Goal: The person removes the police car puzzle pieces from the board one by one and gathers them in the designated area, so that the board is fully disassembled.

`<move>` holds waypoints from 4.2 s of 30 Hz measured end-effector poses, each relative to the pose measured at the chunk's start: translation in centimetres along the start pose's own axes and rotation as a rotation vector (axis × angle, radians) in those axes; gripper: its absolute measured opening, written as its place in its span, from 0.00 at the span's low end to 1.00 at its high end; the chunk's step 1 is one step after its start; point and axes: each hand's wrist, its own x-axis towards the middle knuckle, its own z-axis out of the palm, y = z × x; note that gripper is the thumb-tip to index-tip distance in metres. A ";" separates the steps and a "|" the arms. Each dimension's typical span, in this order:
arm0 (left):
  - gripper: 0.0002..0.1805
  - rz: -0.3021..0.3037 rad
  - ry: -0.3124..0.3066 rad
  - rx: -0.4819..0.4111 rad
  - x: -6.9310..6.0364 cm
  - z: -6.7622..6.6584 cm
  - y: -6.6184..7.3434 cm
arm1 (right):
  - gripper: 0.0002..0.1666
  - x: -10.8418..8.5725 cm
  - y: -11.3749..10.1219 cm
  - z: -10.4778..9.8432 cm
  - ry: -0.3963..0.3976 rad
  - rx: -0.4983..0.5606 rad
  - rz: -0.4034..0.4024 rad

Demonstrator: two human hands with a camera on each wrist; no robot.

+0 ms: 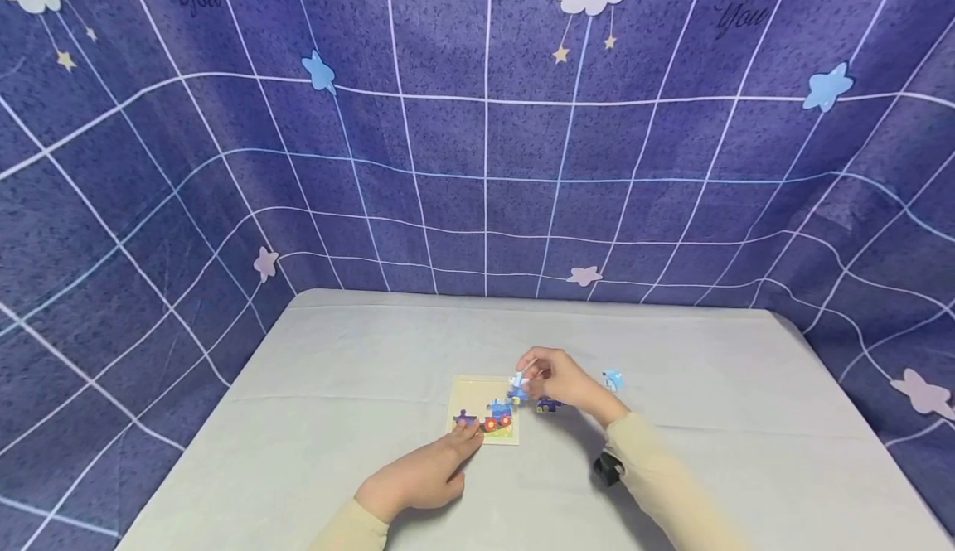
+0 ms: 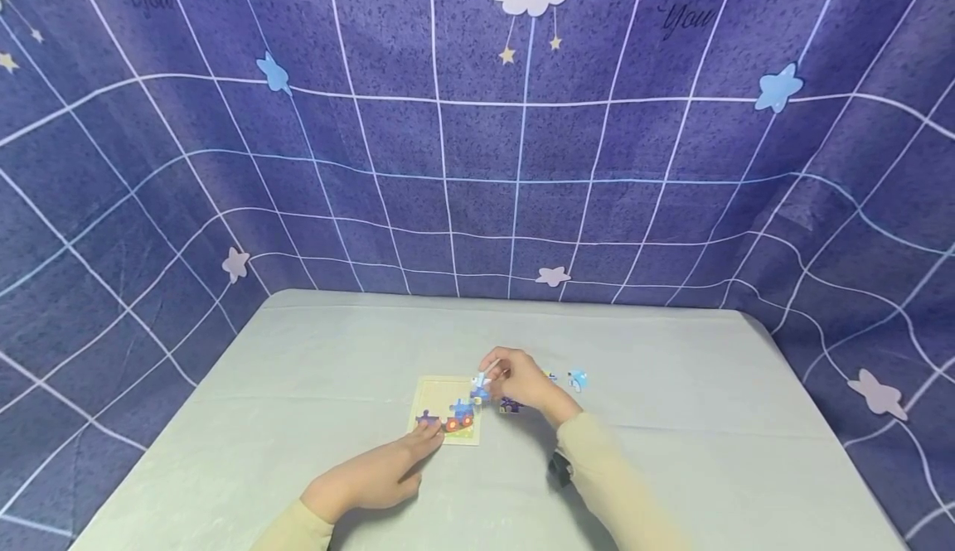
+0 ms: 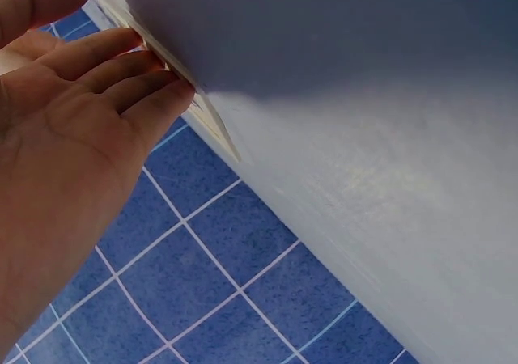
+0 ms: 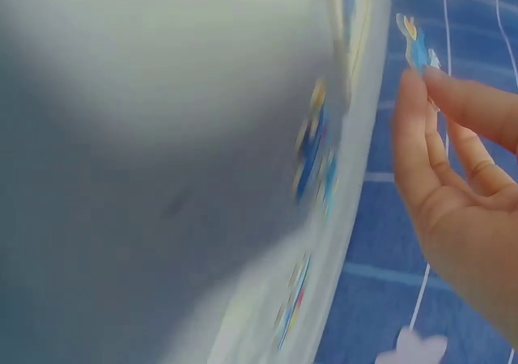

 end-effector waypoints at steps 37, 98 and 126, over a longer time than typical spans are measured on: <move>0.30 -0.011 -0.017 0.004 0.0 -0.2 0.3 | 0.11 -4.9 4.4 -5.9 0.081 -0.300 -0.004; 0.30 -0.006 -0.006 -0.003 -0.1 -0.3 0.2 | 0.16 -1.9 1.2 -3.4 -0.053 -0.059 -0.049; 0.31 -0.019 -0.006 -0.008 0.0 -0.2 0.0 | 0.10 -7.7 4.6 -9.2 0.037 -0.406 0.005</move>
